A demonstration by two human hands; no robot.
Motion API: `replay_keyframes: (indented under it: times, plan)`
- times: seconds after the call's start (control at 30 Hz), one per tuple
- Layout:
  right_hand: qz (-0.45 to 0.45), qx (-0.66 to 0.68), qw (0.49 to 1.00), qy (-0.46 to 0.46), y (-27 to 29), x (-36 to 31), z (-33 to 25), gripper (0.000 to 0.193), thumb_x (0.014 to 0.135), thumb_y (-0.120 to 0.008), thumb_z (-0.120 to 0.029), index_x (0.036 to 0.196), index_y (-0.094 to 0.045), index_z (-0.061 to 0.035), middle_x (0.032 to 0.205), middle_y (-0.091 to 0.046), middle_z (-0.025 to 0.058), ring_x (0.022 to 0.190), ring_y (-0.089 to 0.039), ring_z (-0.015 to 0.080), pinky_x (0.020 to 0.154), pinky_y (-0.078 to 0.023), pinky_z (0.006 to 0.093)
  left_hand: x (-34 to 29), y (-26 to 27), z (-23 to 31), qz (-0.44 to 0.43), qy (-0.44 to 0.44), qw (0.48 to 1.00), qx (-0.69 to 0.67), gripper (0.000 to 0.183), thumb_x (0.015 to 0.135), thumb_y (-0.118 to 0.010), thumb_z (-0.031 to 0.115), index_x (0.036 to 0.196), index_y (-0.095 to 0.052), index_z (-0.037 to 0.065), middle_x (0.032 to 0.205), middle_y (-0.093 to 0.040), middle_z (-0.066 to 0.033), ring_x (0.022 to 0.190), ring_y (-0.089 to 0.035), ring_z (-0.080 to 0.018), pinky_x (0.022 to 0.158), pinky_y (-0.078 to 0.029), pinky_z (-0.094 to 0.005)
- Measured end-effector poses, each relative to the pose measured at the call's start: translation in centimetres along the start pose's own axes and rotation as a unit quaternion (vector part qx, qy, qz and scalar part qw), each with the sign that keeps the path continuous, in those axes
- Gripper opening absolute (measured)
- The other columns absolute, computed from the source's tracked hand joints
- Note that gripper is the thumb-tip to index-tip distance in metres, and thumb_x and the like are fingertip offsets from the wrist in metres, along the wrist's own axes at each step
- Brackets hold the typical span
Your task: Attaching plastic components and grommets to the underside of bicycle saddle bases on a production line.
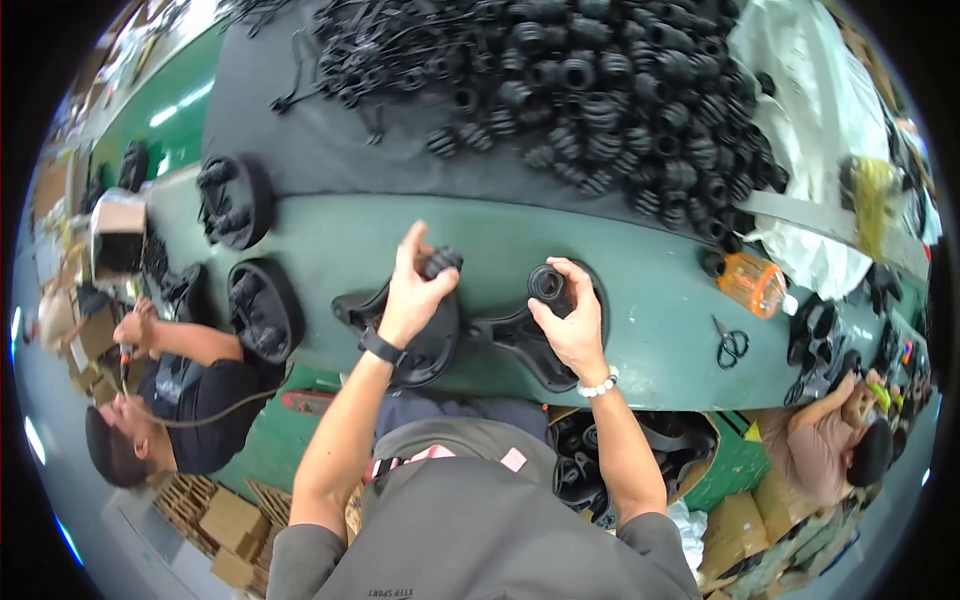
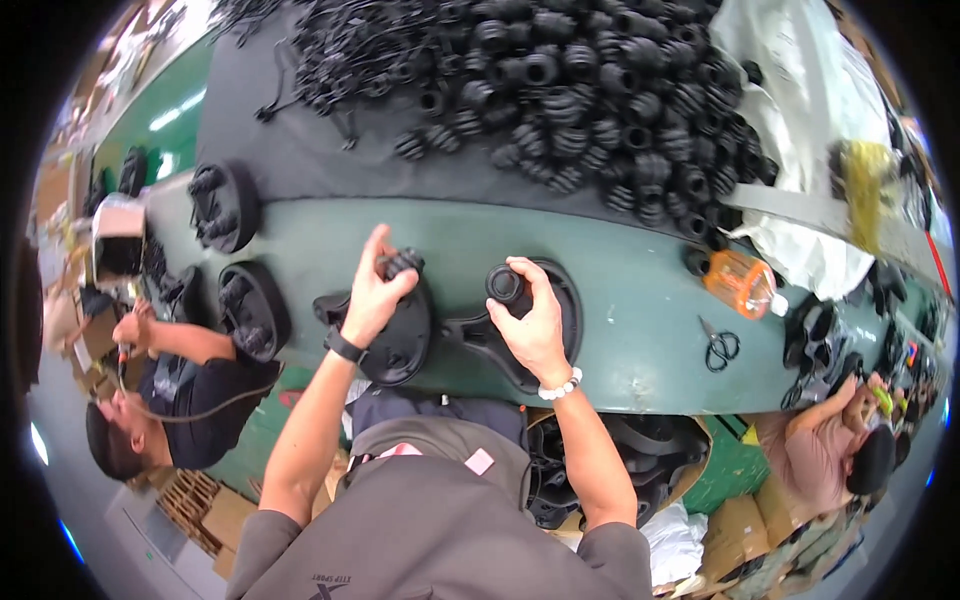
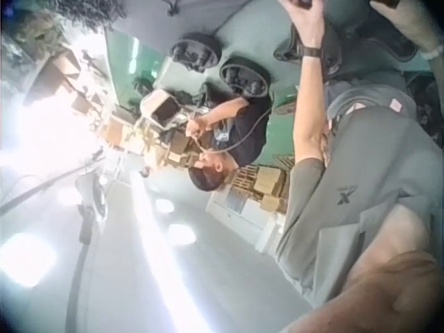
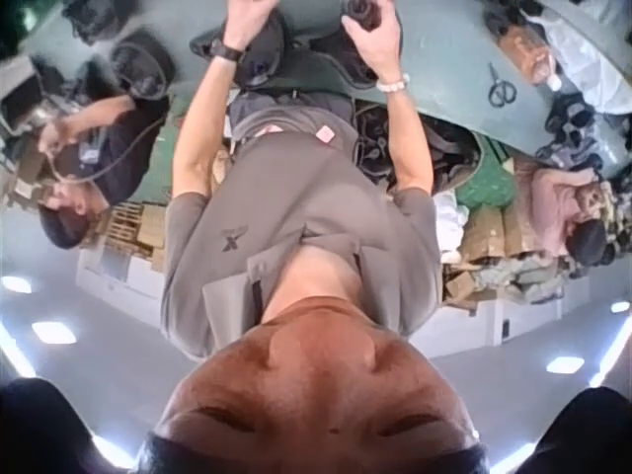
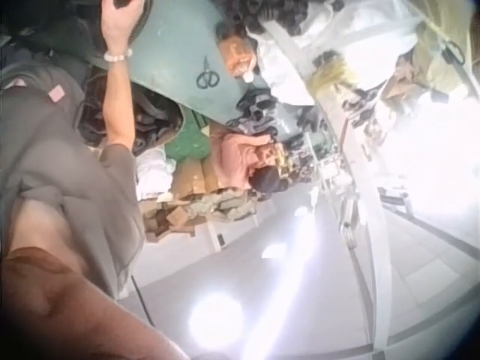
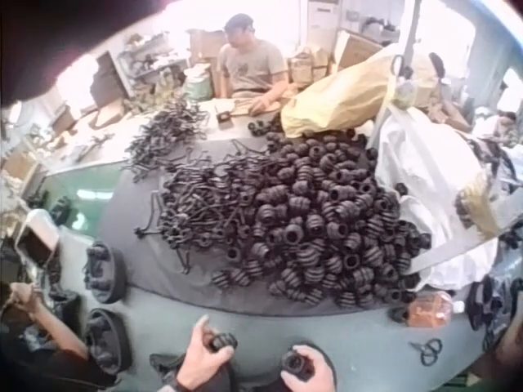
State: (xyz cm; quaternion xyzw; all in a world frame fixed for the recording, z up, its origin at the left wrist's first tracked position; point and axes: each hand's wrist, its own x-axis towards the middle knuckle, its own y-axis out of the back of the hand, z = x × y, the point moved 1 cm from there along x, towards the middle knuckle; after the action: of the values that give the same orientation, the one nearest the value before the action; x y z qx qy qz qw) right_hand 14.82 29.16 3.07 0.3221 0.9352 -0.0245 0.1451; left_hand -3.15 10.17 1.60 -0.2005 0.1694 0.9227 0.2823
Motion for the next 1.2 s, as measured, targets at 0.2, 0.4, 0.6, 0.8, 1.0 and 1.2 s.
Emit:
replay_keyframes:
  times: [0.2, 0.4, 0.6, 0.8, 1.0, 1.2]
  plan:
    - [-0.162, -0.194, 0.961, 0.111, -9.2, -0.6, 1.2, 0.059, 0.077, -0.081, -0.008, 0.131, -0.06, -0.001, 0.132, -0.063, 0.0186, 0.124, -0.056, 0.0371, 0.107, -0.048, 0.0445, -10.7, 6.4, -7.6, 0.097, 0.026, 0.994, 0.053, 0.039, 0.079, -0.084, 0.015, 0.092, -0.049, 0.002, 0.119, -0.053, -0.0129, 0.101, -0.055, -0.023, 0.088, -0.049, -0.0364]
    - [-0.222, -0.336, 0.893, 0.2, -15.9, -0.6, 3.8, 0.058, 0.076, -0.079, -0.004, 0.129, -0.056, -0.0014, 0.133, -0.061, 0.0163, 0.123, -0.056, 0.0366, 0.105, -0.049, 0.0446, -14.8, 6.2, -11.0, 0.031, -0.181, 0.962, 0.201, 0.05, 0.072, -0.094, 0.016, 0.085, -0.048, 0.003, 0.114, -0.067, -0.0227, 0.099, -0.067, -0.0369, 0.081, -0.056, -0.0403]
    - [-0.211, -0.429, 0.854, 0.206, -17.1, -1.5, 3.1, 0.06, 0.076, -0.079, -0.006, 0.13, -0.055, -0.0019, 0.133, -0.059, 0.0141, 0.125, -0.052, 0.0363, 0.106, -0.047, 0.0444, -14.4, 6.3, -11.8, -0.036, -0.306, 0.898, 0.314, 0.036, 0.079, -0.082, 0.02, 0.095, -0.057, 0.002, 0.131, -0.059, -0.021, 0.122, -0.058, -0.0385, 0.102, -0.051, -0.0458]
    - [-0.129, -0.486, 0.831, 0.237, -18.8, -2.5, 3.8, 0.061, 0.073, -0.079, -0.004, 0.128, -0.053, -0.0004, 0.129, -0.058, 0.0184, 0.119, -0.054, 0.0408, 0.106, -0.046, 0.0473, -13.7, 7.7, -12.7, -0.084, -0.347, 0.868, 0.346, 0.024, 0.081, -0.068, 0.007, 0.103, -0.06, 0.001, 0.131, -0.059, -0.0214, 0.117, -0.06, -0.0371, 0.103, -0.048, -0.0464]
    - [-0.081, -0.491, 0.846, 0.19, -19.7, -3.0, 3.0, 0.067, 0.076, -0.08, -0.011, 0.136, -0.051, -0.0001, 0.134, -0.057, 0.0198, 0.125, -0.052, 0.0404, 0.108, -0.044, 0.0476, -13.1, 8.2, -12.7, -0.121, -0.334, 0.87, 0.341, 0.04, 0.079, -0.078, 0.016, 0.112, -0.059, 0.002, 0.135, -0.059, -0.0201, 0.126, -0.057, -0.0357, 0.109, -0.044, -0.0462]
    - [0.025, -0.385, 0.904, 0.184, -16.7, 7.2, -0.7, 0.058, 0.084, -0.076, -0.022, 0.132, -0.057, 0.004, 0.129, -0.062, 0.0244, 0.12, -0.057, 0.0416, 0.106, -0.046, 0.0472, -8.1, 13.9, -7.3, 0.049, -0.273, 0.907, 0.318, 0.059, 0.081, -0.081, 0.032, 0.123, -0.057, -0.001, 0.139, -0.056, -0.022, 0.137, -0.046, -0.0416, 0.115, -0.035, -0.0541]
